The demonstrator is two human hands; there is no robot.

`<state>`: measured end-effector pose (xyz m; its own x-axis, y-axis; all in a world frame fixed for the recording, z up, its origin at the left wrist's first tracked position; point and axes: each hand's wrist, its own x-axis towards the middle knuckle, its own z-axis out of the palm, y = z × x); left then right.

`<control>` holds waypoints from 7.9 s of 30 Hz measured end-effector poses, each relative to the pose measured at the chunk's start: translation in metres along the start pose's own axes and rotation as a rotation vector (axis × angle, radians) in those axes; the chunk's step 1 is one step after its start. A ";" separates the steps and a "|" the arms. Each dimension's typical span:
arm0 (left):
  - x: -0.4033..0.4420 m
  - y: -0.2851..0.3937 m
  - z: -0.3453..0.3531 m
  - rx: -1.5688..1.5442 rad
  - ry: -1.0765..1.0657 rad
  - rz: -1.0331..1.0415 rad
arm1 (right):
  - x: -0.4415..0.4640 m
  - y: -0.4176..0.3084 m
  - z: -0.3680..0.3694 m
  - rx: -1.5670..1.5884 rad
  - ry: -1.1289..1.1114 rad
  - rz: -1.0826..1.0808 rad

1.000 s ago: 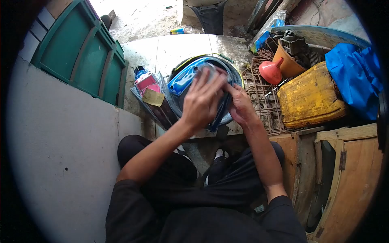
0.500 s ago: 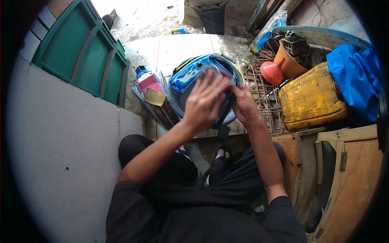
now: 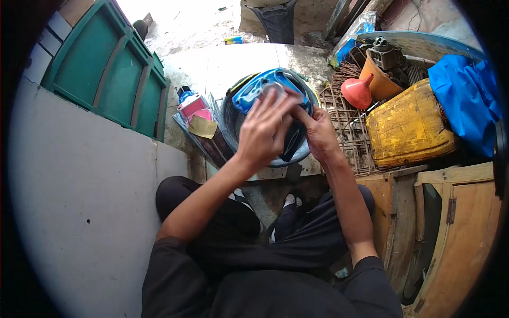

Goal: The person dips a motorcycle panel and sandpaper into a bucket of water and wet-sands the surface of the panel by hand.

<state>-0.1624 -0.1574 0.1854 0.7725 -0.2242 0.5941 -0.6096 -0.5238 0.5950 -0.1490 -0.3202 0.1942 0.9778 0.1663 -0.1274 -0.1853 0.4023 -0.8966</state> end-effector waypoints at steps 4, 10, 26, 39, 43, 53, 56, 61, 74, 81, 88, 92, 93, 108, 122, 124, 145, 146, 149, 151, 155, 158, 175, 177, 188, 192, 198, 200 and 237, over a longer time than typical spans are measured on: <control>0.002 -0.001 0.004 -0.055 0.045 0.025 | -0.004 -0.001 -0.005 -0.111 0.016 -0.144; 0.004 -0.002 0.002 0.005 0.082 0.081 | -0.004 0.000 -0.001 -0.214 0.017 -0.178; 0.009 -0.009 -0.010 0.019 0.092 -0.104 | -0.007 -0.011 0.003 0.045 -0.016 0.054; 0.017 -0.015 -0.011 -0.044 0.085 -0.282 | -0.006 -0.012 0.004 0.053 0.023 0.044; 0.009 -0.013 -0.009 0.001 0.014 -0.212 | -0.004 -0.009 0.004 -0.006 -0.005 0.020; 0.005 -0.018 0.003 -0.049 0.070 -0.321 | -0.004 0.004 0.012 0.000 -0.022 0.022; -0.001 -0.017 0.006 0.058 0.020 -0.203 | -0.004 0.003 0.007 0.039 0.004 0.049; -0.001 -0.014 0.006 0.110 0.024 -0.117 | -0.002 0.000 0.002 0.115 0.016 0.100; 0.012 -0.018 0.001 0.121 0.102 -0.223 | -0.004 -0.006 0.001 0.160 0.087 0.099; 0.007 -0.008 0.002 0.015 0.049 -0.217 | -0.007 -0.017 0.008 0.230 0.098 0.150; 0.003 -0.013 0.002 0.135 -0.050 -0.103 | 0.001 -0.005 -0.005 0.323 0.056 0.331; -0.006 -0.006 0.006 0.125 -0.081 -0.016 | 0.006 0.002 -0.015 0.351 0.001 0.303; -0.010 0.001 0.006 0.134 -0.119 0.025 | 0.007 0.002 -0.015 0.354 0.000 0.303; -0.010 0.002 0.004 0.278 -0.087 -0.075 | 0.003 0.003 -0.004 0.317 0.080 0.331; -0.011 0.005 0.005 0.204 -0.089 -0.079 | 0.001 0.004 -0.012 0.361 0.014 0.307; -0.012 0.004 0.005 0.255 -0.104 -0.097 | 0.003 0.004 -0.012 0.332 0.055 0.328; -0.002 -0.005 0.005 0.314 -0.088 -0.194 | 0.003 0.008 -0.006 0.272 0.055 0.322; -0.008 -0.005 0.008 0.177 -0.082 -0.087 | 0.000 0.004 -0.004 0.296 0.014 0.293; -0.011 0.005 0.003 0.261 -0.148 -0.035 | 0.005 0.006 -0.010 0.312 -0.020 0.284; -0.006 0.000 0.006 0.319 -0.102 -0.136 | 0.004 0.006 -0.006 0.250 0.050 0.299; -0.010 0.006 0.004 0.295 -0.140 -0.060 | 0.002 0.006 -0.010 0.326 -0.016 0.278; -0.012 0.002 0.010 0.191 -0.070 -0.084 | 0.003 0.009 -0.010 0.308 0.020 0.281; -0.007 0.002 0.006 0.199 -0.066 -0.034 | 0.002 0.003 0.000 0.054 0.082 0.201; -0.006 0.001 0.005 0.247 -0.084 -0.022 | -0.004 -0.002 0.002 0.095 0.060 0.132; -0.004 0.002 0.002 0.093 -0.054 -0.063 | -0.009 -0.008 0.008 -0.129 0.018 0.087; -0.008 0.005 0.000 0.180 -0.074 -0.060 | -0.004 0.002 0.005 -0.202 0.013 0.021; -0.009 0.009 0.000 0.085 -0.081 -0.044 | -0.007 -0.002 -0.002 -0.330 -0.003 -0.002; -0.005 0.012 -0.005 0.140 -0.116 -0.036 | -0.005 -0.003 -0.003 -0.332 -0.015 -0.028; 0.001 0.005 0.002 0.098 -0.039 -0.152 | -0.005 -0.010 0.001 -0.508 -0.005 -0.207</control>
<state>-0.1644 -0.1621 0.1875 0.8621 -0.1669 0.4785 -0.4663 -0.6313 0.6198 -0.1524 -0.3243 0.2048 0.9881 0.1344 0.0743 0.0827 -0.0579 -0.9949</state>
